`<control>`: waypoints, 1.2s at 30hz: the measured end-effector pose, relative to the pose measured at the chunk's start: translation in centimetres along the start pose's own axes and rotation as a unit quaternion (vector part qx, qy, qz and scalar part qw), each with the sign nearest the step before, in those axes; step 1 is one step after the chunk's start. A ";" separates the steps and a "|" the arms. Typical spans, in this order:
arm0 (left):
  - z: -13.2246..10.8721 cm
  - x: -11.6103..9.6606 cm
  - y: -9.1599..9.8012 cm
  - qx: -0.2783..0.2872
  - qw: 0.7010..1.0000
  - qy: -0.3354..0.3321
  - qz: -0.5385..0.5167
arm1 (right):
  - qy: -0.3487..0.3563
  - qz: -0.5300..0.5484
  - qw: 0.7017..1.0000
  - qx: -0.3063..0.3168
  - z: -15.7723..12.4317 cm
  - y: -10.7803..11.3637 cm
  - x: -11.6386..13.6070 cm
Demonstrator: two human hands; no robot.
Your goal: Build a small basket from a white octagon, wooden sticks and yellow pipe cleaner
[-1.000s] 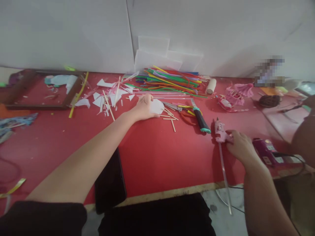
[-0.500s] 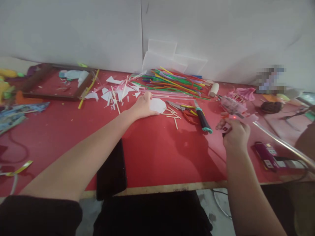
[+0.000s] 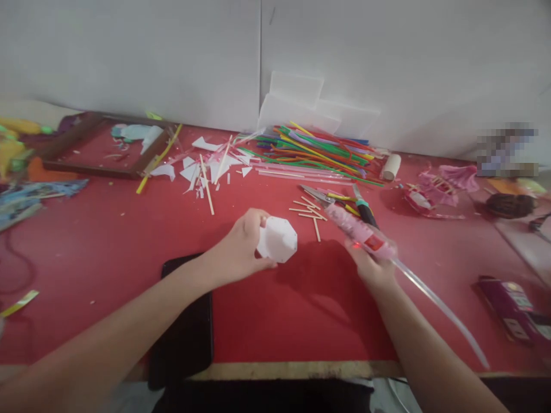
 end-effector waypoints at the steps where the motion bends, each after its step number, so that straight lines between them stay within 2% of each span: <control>1: -0.3 0.7 -0.5 0.007 0.999 0.027 -0.021 | 0.021 -0.006 1.000 0.014 -0.2 -0.4 0.8; 2: -0.5 1.4 -0.6 0.002 0.997 0.052 -0.056 | 0.042 -0.008 0.999 0.020 -0.4 -0.6 1.6; 5: -0.4 3.6 0.0 -0.062 0.978 0.120 -0.162 | 0.076 -0.013 0.997 0.024 -0.5 -1.0 3.0; 7: -0.3 4.4 0.3 -0.094 0.965 0.136 -0.206 | 0.089 -0.013 0.996 0.021 -0.6 -1.2 3.3; 11: -0.3 4.3 1.0 -0.123 0.945 0.133 -0.271 | 0.116 0.002 0.993 0.018 -1.1 -1.4 3.3; 16: -0.4 3.2 0.8 -0.102 0.919 0.138 -0.355 | 0.105 -0.009 0.994 0.027 -1.5 -1.5 3.6; 21: -0.3 2.4 1.2 -0.117 0.918 0.117 -0.361 | 0.149 -0.008 0.988 0.050 -1.8 -1.9 4.6; 25: -0.7 2.9 1.1 -0.119 0.933 0.133 -0.312 | 0.150 -0.027 0.987 0.047 -1.8 -2.0 4.3; 30: -1.2 2.9 0.4 -0.060 0.962 0.156 -0.218 | 0.137 -0.019 0.989 0.060 -1.8 -1.9 4.2; 33: -1.2 2.9 0.6 -0.062 0.961 0.164 -0.214 | 0.153 -0.020 0.985 0.080 -1.9 -1.8 4.7; 36: -1.0 2.7 0.5 -0.066 0.949 0.167 -0.260 | 0.180 -0.018 0.979 0.097 -1.9 -1.8 5.4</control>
Point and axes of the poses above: each hand's wrist, its own z-axis towards the middle knuckle, its own y-axis out of the back of the hand, x = y × z, the point moved 10 cm from there along z, towards the middle knuckle, and after that the axes turned 4 degrees about -x, right-handed, at the moved point
